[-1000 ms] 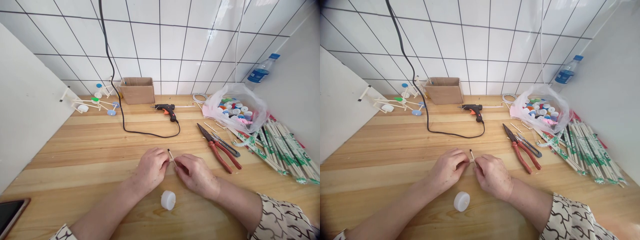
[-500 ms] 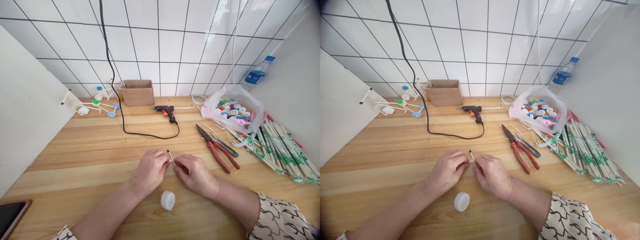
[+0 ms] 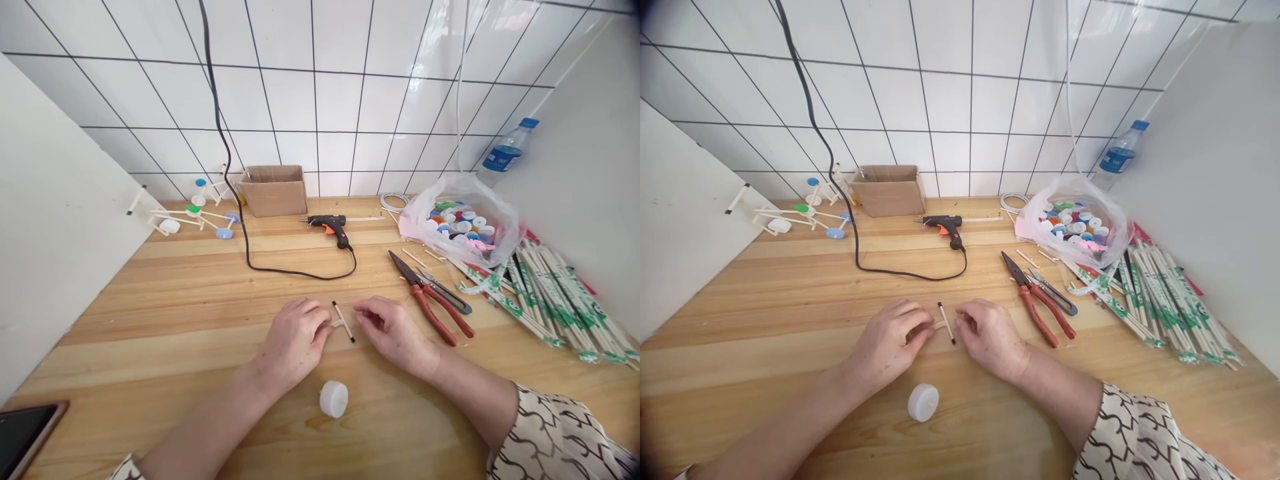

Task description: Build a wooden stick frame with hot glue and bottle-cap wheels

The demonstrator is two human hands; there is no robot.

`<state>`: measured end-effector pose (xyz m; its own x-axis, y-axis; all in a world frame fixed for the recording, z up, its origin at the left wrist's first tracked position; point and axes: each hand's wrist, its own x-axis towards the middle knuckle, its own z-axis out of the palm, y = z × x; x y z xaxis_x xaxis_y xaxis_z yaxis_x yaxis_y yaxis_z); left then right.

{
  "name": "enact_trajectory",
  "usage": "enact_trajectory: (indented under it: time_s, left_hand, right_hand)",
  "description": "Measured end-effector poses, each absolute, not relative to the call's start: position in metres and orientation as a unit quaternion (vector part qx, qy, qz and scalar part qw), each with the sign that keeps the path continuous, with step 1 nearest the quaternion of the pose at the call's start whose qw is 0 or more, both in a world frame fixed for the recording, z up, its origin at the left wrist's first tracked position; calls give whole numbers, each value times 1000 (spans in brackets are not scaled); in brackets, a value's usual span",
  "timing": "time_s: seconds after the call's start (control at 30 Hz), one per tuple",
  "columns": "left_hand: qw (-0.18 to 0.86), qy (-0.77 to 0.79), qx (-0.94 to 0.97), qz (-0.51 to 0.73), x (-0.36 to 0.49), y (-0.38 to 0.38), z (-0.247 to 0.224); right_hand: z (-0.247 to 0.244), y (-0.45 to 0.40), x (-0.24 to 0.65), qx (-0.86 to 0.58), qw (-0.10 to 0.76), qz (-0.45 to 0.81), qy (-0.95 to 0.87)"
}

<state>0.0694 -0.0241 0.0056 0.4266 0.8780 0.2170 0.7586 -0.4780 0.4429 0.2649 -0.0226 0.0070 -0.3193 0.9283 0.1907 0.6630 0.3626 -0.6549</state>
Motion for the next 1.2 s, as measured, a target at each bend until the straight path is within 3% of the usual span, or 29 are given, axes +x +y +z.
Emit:
enact_trajectory:
  time_s: [0.43, 1.2]
  left_hand:
    - [124, 516, 812, 243, 56, -41, 26]
    - [83, 419, 844, 324, 57, -44, 0]
  right_hand:
    - [32, -6, 287, -552, 319, 190, -747]
    - [56, 31, 280, -586, 284, 151, -744]
